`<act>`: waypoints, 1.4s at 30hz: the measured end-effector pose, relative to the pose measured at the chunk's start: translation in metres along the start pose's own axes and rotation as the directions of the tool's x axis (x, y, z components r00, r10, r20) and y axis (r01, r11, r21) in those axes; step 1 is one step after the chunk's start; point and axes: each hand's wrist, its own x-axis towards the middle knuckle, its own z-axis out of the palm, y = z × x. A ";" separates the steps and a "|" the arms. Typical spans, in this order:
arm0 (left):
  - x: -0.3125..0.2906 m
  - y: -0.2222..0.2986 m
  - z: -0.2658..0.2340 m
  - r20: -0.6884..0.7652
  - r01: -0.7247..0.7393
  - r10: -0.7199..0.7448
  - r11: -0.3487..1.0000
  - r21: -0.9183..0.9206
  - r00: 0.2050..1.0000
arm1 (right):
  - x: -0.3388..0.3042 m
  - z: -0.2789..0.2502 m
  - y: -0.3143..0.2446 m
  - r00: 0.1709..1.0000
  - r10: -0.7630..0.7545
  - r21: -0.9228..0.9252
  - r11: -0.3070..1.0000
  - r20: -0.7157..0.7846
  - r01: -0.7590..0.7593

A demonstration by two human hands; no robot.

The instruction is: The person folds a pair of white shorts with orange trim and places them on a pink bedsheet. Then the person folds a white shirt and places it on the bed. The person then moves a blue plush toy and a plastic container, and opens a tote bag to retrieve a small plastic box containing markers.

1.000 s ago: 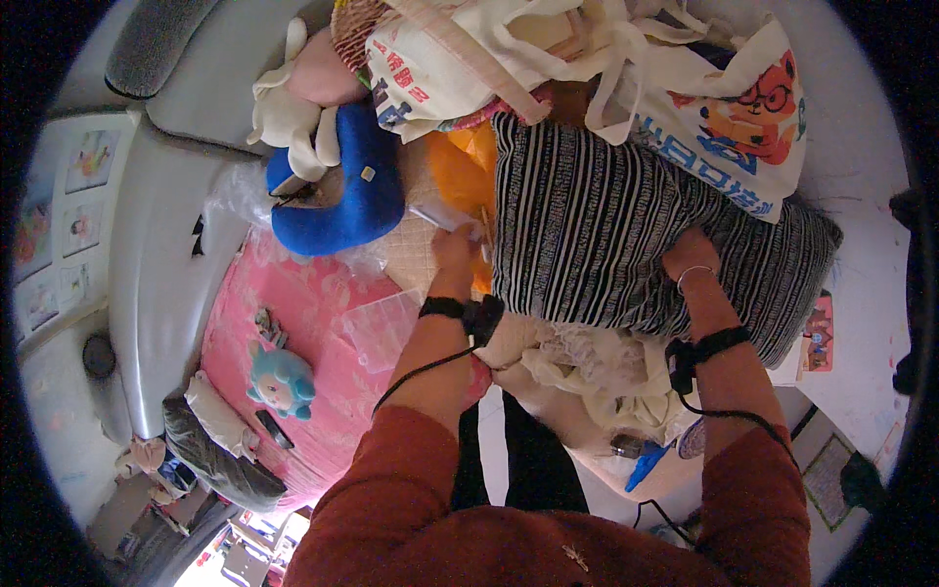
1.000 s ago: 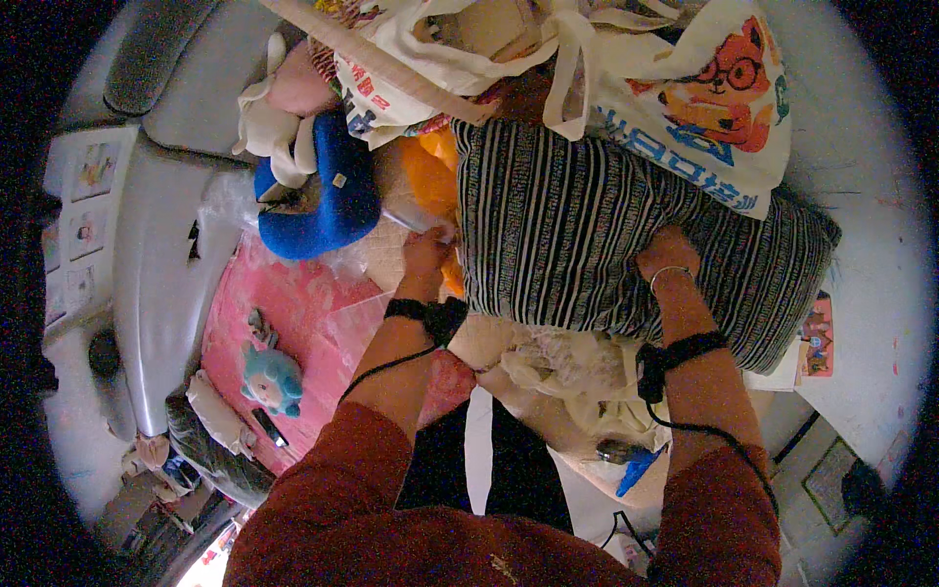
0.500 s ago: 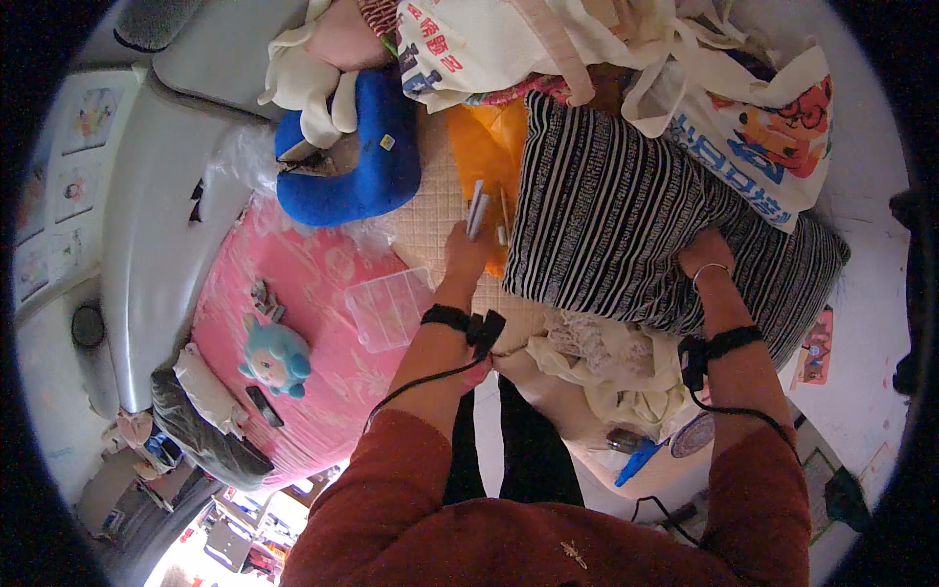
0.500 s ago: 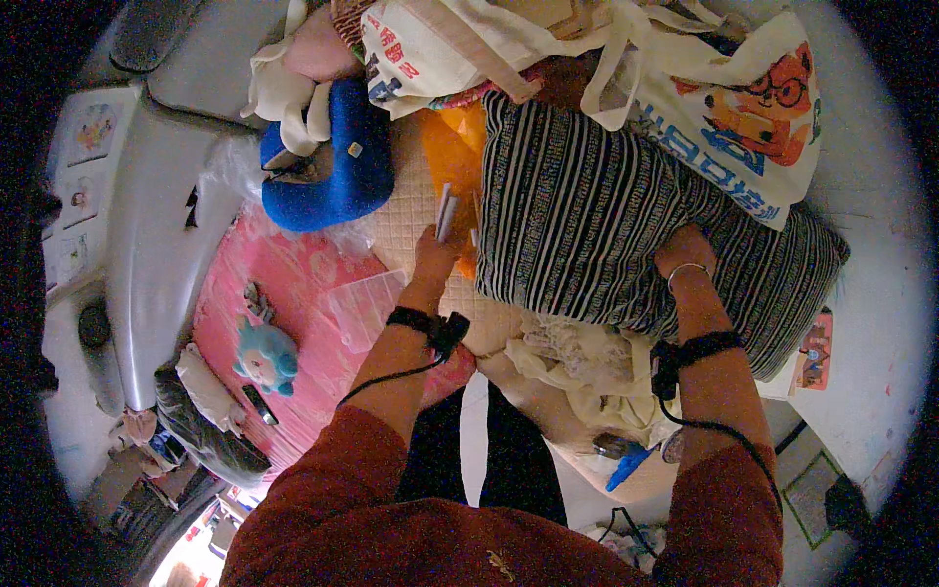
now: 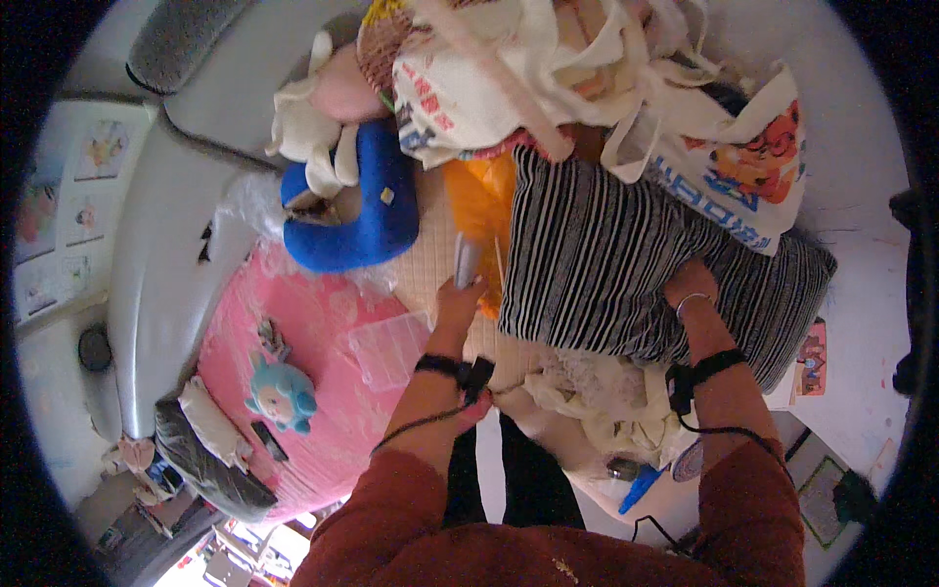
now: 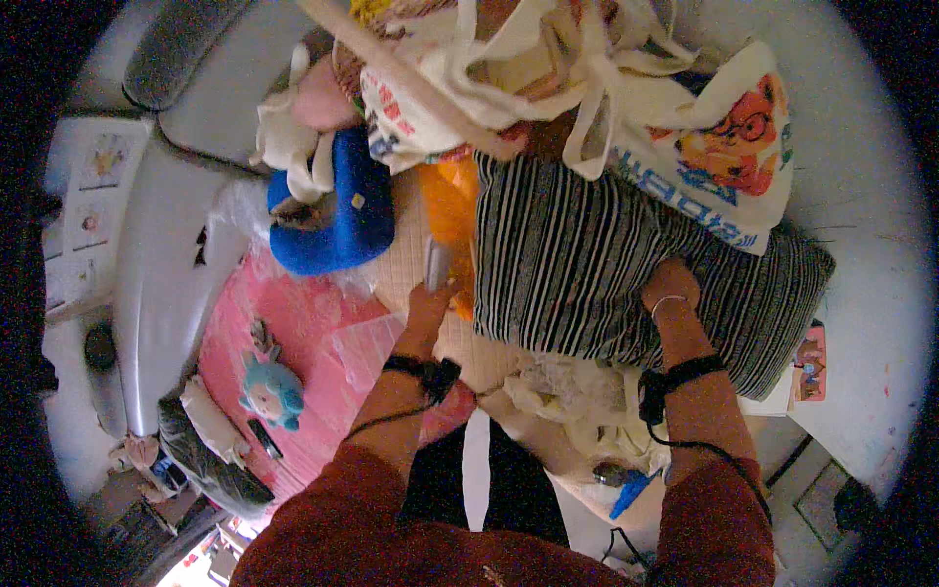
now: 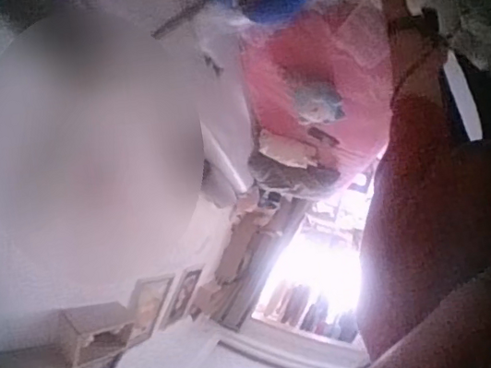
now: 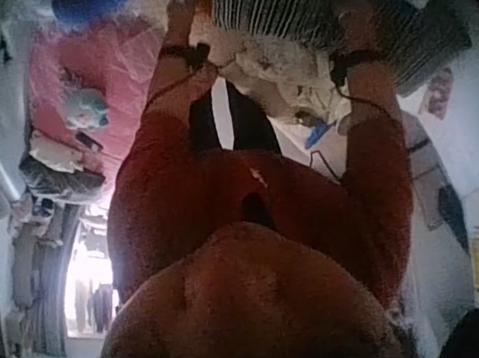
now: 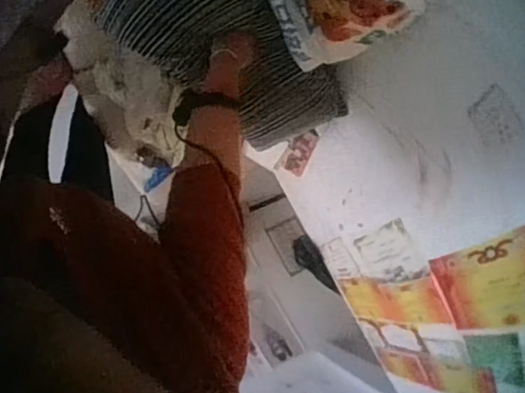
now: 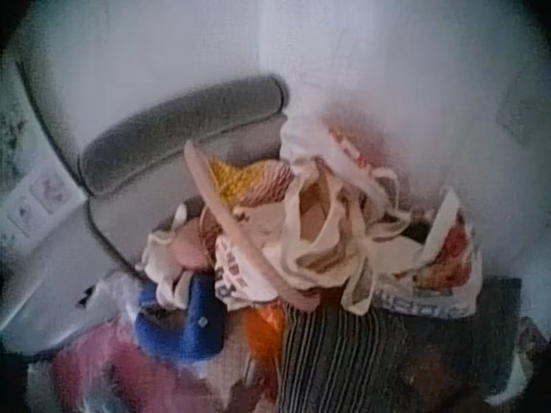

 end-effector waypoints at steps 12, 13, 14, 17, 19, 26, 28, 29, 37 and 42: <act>-0.138 0.074 -0.076 0.148 0.178 -0.110 0.775 -0.606 0.983 | -0.024 -0.025 0.000 0.991 0.068 0.298 0.949 0.118 -0.101; -0.148 0.078 -0.077 0.145 0.144 -0.066 0.758 -0.636 0.987 | -0.023 -0.018 0.002 0.994 0.089 0.318 0.942 0.067 -0.106; -0.155 0.079 -0.078 0.154 0.190 -0.119 0.749 -0.635 0.981 | -0.022 -0.011 0.004 0.994 0.104 0.333 0.937 0.016 -0.104; -0.182 0.069 -0.093 0.160 0.218 -0.149 0.719 -0.660 0.976 | -0.020 0.008 0.013 0.984 0.067 0.332 0.943 -0.165 -0.009; -0.195 0.056 -0.109 0.192 0.200 -0.097 0.733 -0.650 0.977 | -0.018 0.003 0.021 0.989 -0.016 0.276 0.960 -0.144 0.055; -0.255 0.017 -0.180 0.186 0.210 -0.137 0.862 -0.461 0.973 | -0.069 -0.138 -0.018 0.897 -0.137 0.899 0.067 -0.421 0.432; -0.274 0.011 -0.193 0.175 0.259 -0.200 0.857 -0.447 0.964 | -0.080 -0.189 -0.041 0.966 -0.077 0.944 -0.244 -0.245 0.220; -0.282 0.009 -0.197 0.166 0.274 -0.223 0.858 -0.435 0.961 | -0.082 -0.208 -0.051 0.958 -0.146 0.917 -0.354 -0.247 0.183; -0.327 -0.008 -0.222 0.141 0.285 -0.247 0.847 -0.450 0.959 | -0.043 -0.270 -0.084 1.000 -0.004 0.940 -0.340 -0.006 0.004; -0.337 -0.017 -0.240 0.055 0.257 -0.264 0.838 -0.481 0.963 | -0.030 -0.293 -0.084 0.985 0.082 0.906 -0.388 -0.152 0.172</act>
